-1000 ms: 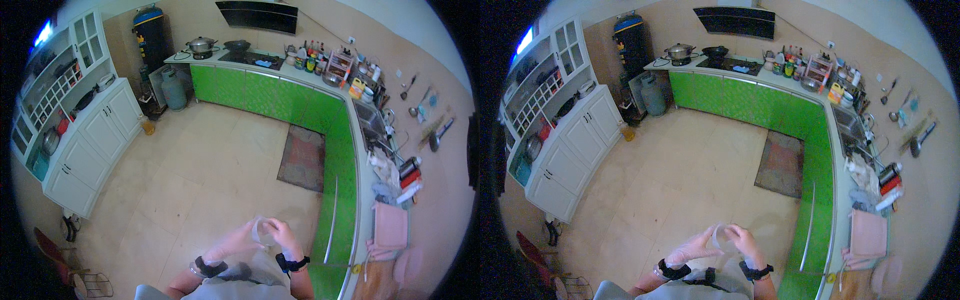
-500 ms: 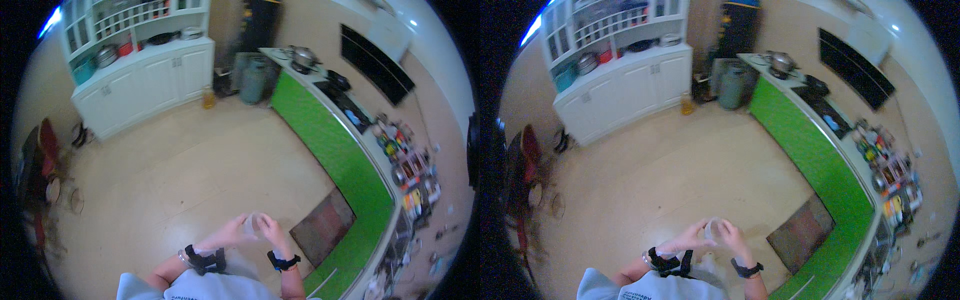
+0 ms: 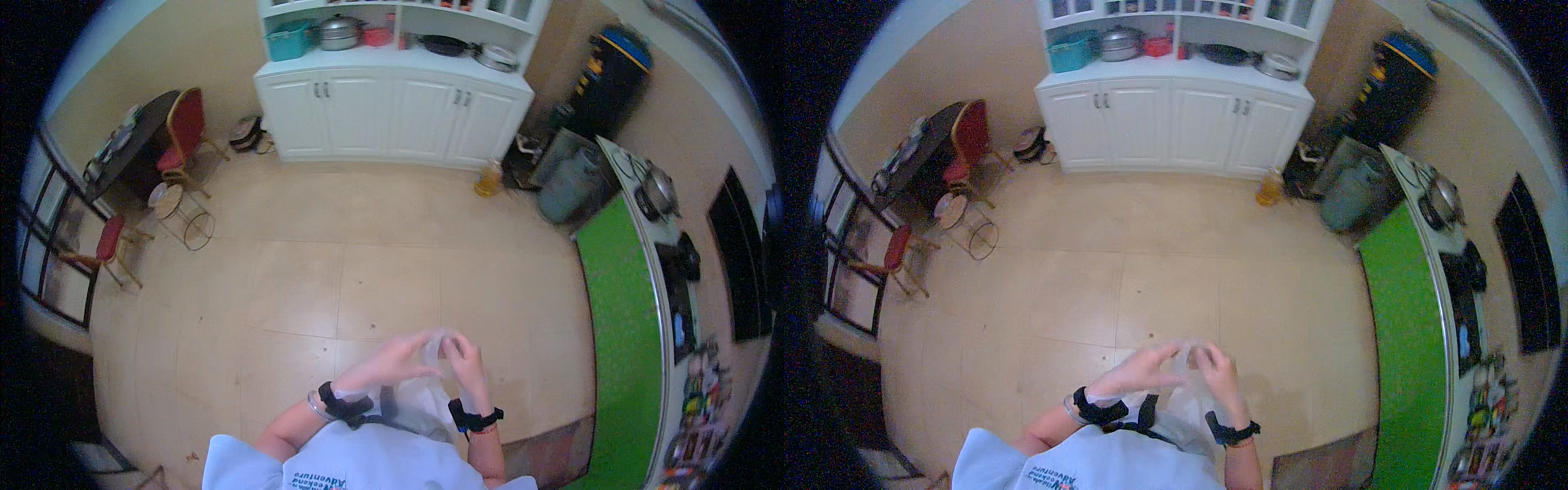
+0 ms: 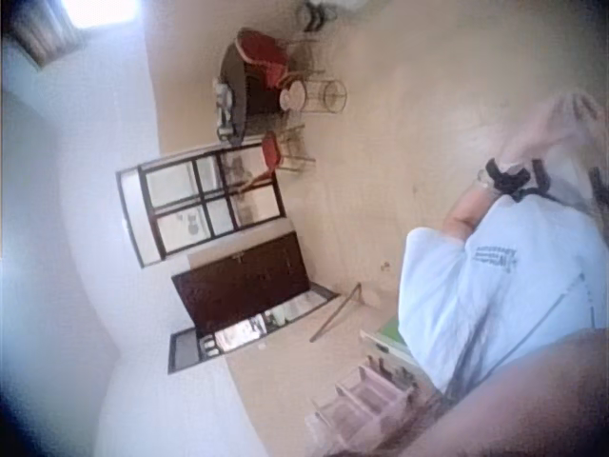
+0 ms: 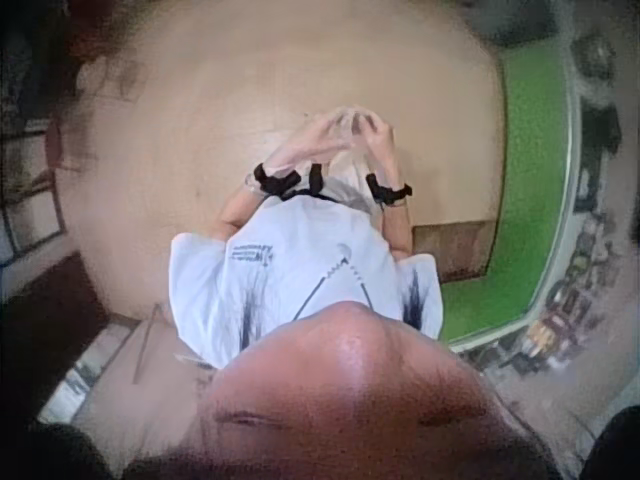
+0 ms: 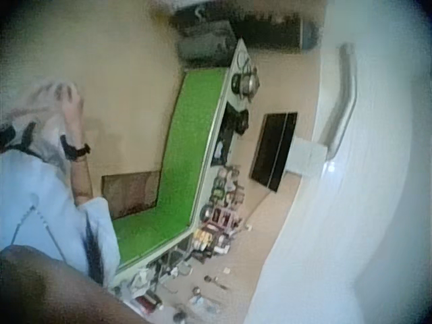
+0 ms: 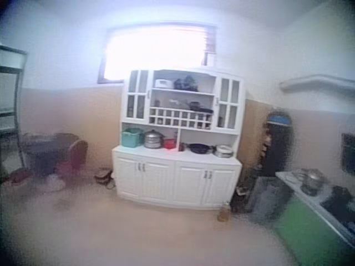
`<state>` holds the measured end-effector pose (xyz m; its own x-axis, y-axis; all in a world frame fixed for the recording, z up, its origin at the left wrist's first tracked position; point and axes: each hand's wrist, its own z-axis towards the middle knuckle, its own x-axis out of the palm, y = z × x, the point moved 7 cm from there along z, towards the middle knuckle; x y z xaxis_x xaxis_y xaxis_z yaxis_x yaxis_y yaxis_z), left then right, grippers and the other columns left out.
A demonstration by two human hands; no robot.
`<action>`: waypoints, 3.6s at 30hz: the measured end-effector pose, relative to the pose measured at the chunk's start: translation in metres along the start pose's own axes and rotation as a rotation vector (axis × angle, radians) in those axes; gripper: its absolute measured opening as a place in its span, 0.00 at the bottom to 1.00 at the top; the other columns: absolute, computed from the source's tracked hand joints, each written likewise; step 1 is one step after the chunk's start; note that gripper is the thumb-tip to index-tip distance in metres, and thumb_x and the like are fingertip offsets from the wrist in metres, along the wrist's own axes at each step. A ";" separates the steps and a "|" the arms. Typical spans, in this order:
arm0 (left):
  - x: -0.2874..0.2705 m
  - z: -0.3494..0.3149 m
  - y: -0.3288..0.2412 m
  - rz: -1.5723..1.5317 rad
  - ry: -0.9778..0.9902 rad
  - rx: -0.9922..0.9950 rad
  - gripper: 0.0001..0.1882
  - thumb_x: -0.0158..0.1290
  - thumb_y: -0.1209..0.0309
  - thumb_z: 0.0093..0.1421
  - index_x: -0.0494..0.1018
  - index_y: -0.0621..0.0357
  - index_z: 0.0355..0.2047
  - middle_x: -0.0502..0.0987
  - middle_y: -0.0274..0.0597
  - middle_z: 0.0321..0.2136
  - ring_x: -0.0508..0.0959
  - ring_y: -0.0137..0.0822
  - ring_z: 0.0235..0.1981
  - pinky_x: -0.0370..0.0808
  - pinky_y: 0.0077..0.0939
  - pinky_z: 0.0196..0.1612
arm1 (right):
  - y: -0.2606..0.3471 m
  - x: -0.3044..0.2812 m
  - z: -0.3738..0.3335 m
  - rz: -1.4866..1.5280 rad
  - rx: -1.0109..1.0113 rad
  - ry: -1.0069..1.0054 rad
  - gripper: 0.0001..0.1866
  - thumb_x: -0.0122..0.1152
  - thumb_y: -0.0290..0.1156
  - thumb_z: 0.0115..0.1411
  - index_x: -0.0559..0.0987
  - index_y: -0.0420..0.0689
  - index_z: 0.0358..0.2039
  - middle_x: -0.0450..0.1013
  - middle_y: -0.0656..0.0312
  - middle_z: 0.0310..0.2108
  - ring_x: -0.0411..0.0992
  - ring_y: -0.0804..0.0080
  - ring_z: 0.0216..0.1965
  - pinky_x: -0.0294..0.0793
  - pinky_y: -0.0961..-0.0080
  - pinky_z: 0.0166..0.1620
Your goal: The person assembles a pink plastic kitchen trolley by fitting a shelf onto supporting legs and then wipes a round white container with a cloth before placing it and a yellow pitcher on the top shelf.
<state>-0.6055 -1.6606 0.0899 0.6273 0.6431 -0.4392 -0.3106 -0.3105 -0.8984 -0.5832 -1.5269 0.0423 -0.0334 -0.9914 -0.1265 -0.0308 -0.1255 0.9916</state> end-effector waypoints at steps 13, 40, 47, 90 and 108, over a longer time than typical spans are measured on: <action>-0.175 0.075 0.055 0.094 -0.409 -0.213 0.29 0.48 0.71 0.50 0.61 0.60 0.55 0.70 0.53 0.46 0.71 0.45 0.48 0.67 0.34 0.51 | 0.023 0.046 0.221 -0.293 0.060 0.489 0.12 0.51 0.32 0.60 0.74 0.36 0.36 0.74 0.61 0.27 0.69 0.79 0.30 0.69 0.79 0.35; -0.547 0.034 0.262 -0.152 -0.834 -0.737 0.22 0.46 0.66 0.55 0.66 0.59 0.50 0.75 0.56 0.37 0.76 0.46 0.36 0.72 0.34 0.40 | 0.099 0.345 0.566 -0.136 0.155 0.778 0.14 0.50 0.34 0.61 0.74 0.37 0.40 0.73 0.61 0.31 0.71 0.74 0.35 0.68 0.78 0.41; -0.647 -0.024 0.366 -0.505 -1.218 -0.647 0.21 0.44 0.73 0.53 0.67 0.63 0.49 0.76 0.44 0.38 0.75 0.32 0.35 0.71 0.25 0.39 | 0.040 0.355 0.691 -0.275 0.159 0.605 0.17 0.49 0.36 0.62 0.73 0.34 0.40 0.73 0.61 0.29 0.70 0.75 0.34 0.68 0.79 0.41; -0.983 -0.134 0.795 -1.177 -1.271 -0.898 0.15 0.49 0.62 0.58 0.70 0.56 0.41 0.77 0.37 0.32 0.76 0.29 0.32 0.72 0.22 0.36 | 0.109 0.710 0.918 -0.589 0.441 0.433 0.15 0.48 0.34 0.61 0.73 0.36 0.43 0.72 0.61 0.32 0.68 0.75 0.38 0.66 0.79 0.44; -0.926 0.275 0.883 -0.460 -0.307 -0.554 0.14 0.47 0.60 0.59 0.70 0.59 0.29 0.73 0.34 0.22 0.70 0.24 0.23 0.67 0.19 0.28 | -0.085 0.459 0.836 -0.720 0.460 -0.322 0.14 0.50 0.35 0.58 0.75 0.40 0.40 0.75 0.53 0.32 0.74 0.61 0.36 0.71 0.72 0.41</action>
<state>-1.6571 -2.3376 -0.2950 0.3556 0.9317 -0.0741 0.3850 -0.2182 -0.8968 -1.4311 -1.9403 -0.1223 -0.1267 -0.6125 -0.7802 -0.5450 -0.6142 0.5707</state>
